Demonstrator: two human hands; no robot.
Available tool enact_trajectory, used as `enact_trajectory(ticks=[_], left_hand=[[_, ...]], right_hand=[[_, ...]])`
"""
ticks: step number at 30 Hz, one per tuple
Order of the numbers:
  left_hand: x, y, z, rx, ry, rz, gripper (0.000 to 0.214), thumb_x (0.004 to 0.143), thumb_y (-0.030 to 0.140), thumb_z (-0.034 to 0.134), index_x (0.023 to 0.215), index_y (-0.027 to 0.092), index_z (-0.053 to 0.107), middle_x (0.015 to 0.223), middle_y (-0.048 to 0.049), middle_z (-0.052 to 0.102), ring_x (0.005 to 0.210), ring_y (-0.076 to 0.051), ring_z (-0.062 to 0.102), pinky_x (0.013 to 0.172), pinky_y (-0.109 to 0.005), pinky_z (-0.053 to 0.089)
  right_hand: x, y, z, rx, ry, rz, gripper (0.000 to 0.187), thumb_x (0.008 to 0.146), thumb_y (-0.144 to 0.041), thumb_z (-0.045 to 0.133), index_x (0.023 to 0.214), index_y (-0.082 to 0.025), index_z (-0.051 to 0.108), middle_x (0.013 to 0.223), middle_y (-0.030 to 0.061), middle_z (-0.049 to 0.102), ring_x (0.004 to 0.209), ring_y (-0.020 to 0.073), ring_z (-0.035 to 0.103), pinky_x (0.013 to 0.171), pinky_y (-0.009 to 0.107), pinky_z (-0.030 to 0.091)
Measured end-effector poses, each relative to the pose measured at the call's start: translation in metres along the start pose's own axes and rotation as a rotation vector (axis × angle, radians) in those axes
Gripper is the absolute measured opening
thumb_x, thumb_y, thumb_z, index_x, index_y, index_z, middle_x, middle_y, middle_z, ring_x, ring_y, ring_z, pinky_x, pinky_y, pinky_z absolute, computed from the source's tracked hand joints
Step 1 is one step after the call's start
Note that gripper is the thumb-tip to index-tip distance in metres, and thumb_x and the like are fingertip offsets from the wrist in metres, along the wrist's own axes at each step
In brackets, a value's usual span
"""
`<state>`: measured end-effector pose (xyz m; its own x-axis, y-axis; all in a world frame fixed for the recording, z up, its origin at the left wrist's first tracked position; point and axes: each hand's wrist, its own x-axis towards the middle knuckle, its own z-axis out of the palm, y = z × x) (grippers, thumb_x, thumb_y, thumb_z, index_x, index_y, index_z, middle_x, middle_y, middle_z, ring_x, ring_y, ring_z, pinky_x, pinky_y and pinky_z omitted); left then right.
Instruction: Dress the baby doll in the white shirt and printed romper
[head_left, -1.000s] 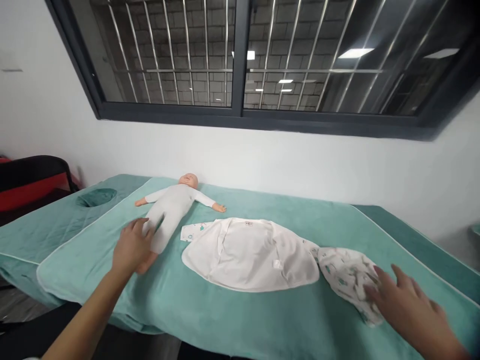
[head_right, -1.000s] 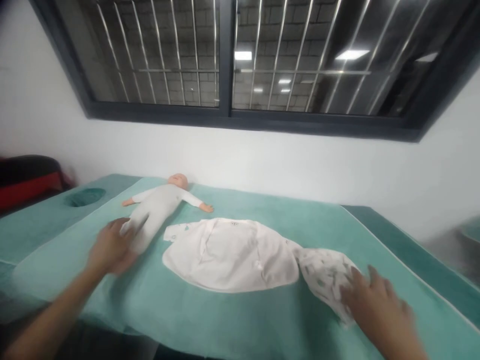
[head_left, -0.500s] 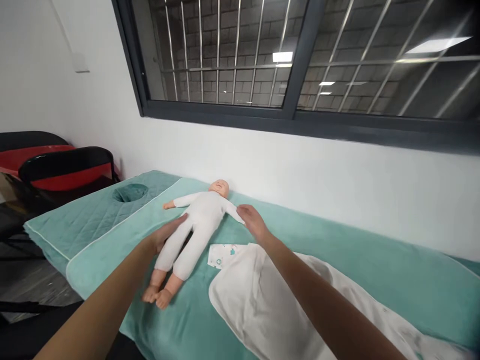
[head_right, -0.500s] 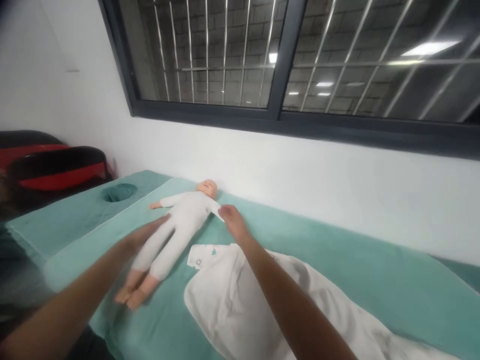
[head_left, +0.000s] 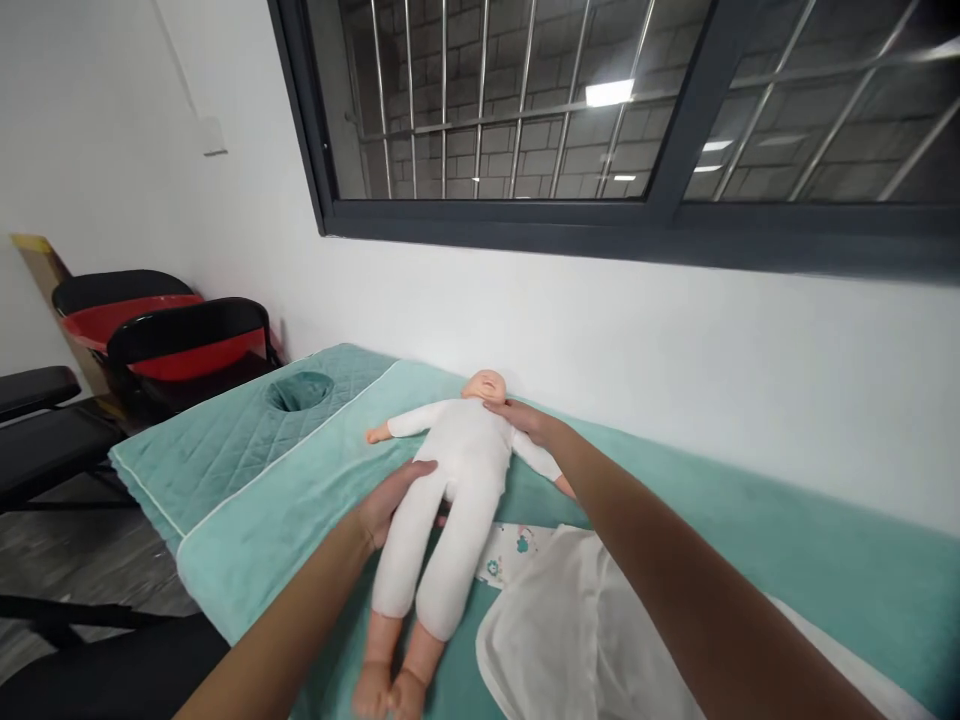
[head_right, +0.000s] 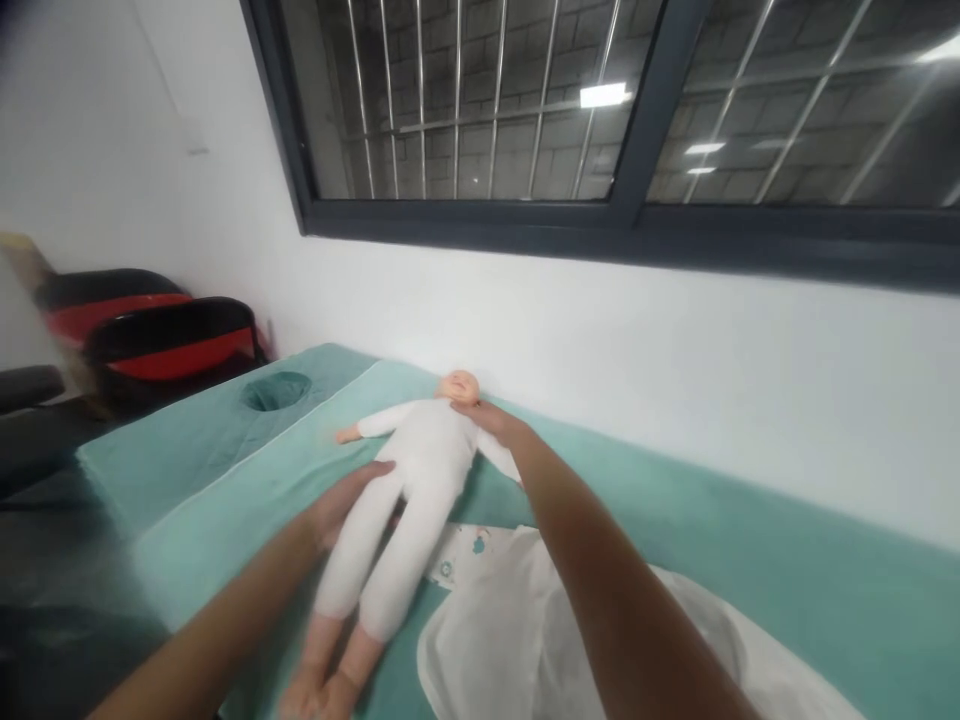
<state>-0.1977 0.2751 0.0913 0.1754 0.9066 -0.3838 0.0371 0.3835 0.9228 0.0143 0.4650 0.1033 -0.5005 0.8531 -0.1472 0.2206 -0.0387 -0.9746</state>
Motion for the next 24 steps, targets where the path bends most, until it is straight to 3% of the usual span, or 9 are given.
enact_trajectory(ticks=[4, 9, 13, 17, 21, 24], left_hand=[[-0.023, 0.0, 0.046, -0.256, -0.095, 0.087, 0.063, 0.085, 0.059, 0.047, 0.134, 0.019, 0.044, 0.114, -0.0146, 0.069, 0.096, -0.029, 0.07, 0.083, -0.042, 0.059], [-0.072, -0.008, 0.134, -0.459, -0.222, 0.1, 0.069, 0.08, 0.042, 0.059, 0.141, 0.027, 0.028, 0.133, -0.0168, 0.057, 0.101, -0.03, 0.068, 0.079, -0.043, 0.058], [-0.111, -0.029, 0.21, -0.536, -0.251, 0.059, 0.067, 0.078, 0.042, 0.063, 0.136, 0.027, 0.035, 0.123, -0.0161, 0.061, 0.097, -0.03, 0.068, 0.074, -0.044, 0.059], [-0.133, -0.055, 0.268, -0.597, -0.245, 0.013, 0.058, 0.078, 0.039, 0.065, 0.13, 0.026, 0.042, 0.109, -0.0117, 0.065, 0.088, -0.029, 0.069, 0.069, -0.044, 0.059], [-0.135, -0.082, 0.3, -0.611, -0.195, -0.012, 0.059, 0.077, 0.037, 0.067, 0.129, 0.024, 0.044, 0.109, -0.0117, 0.067, 0.081, -0.025, 0.069, 0.066, -0.039, 0.058], [-0.132, -0.09, 0.296, -0.511, -0.199, 0.01, 0.059, 0.076, 0.041, 0.069, 0.127, 0.021, 0.048, 0.107, -0.0124, 0.068, 0.082, -0.023, 0.069, 0.068, -0.035, 0.056]], right_hand=[[-0.063, -0.02, -0.021, -0.002, -0.008, 0.006, 0.059, 0.081, -0.053, 0.069, 0.124, -0.013, 0.06, 0.126, 0.0151, 0.065, 0.116, 0.0316, 0.061, 0.103, 0.044, 0.048], [-0.173, -0.033, -0.058, -0.015, 0.033, 0.005, 0.06, 0.082, -0.051, 0.069, 0.13, -0.017, 0.056, 0.134, 0.0135, 0.06, 0.118, 0.0307, 0.061, 0.101, 0.043, 0.051], [-0.261, -0.01, -0.093, -0.121, 0.125, 0.087, 0.066, 0.081, -0.058, 0.066, 0.134, -0.02, 0.053, 0.135, 0.0134, 0.06, 0.117, 0.0319, 0.061, 0.098, 0.046, 0.051], [-0.325, 0.026, -0.111, -0.324, 0.257, 0.107, 0.072, 0.082, -0.065, 0.059, 0.137, -0.019, 0.05, 0.135, 0.0134, 0.059, 0.117, 0.0313, 0.061, 0.1, 0.045, 0.049], [-0.358, 0.054, -0.101, -0.439, 0.363, 0.082, 0.073, 0.088, -0.062, 0.051, 0.144, -0.017, 0.039, 0.126, 0.0142, 0.065, 0.109, 0.0279, 0.064, 0.095, 0.041, 0.049], [-0.369, 0.058, -0.092, -0.572, 0.422, 0.068, 0.064, 0.094, -0.056, 0.041, 0.144, -0.017, 0.037, 0.111, 0.0121, 0.07, 0.095, 0.0259, 0.067, 0.086, 0.04, 0.049]])
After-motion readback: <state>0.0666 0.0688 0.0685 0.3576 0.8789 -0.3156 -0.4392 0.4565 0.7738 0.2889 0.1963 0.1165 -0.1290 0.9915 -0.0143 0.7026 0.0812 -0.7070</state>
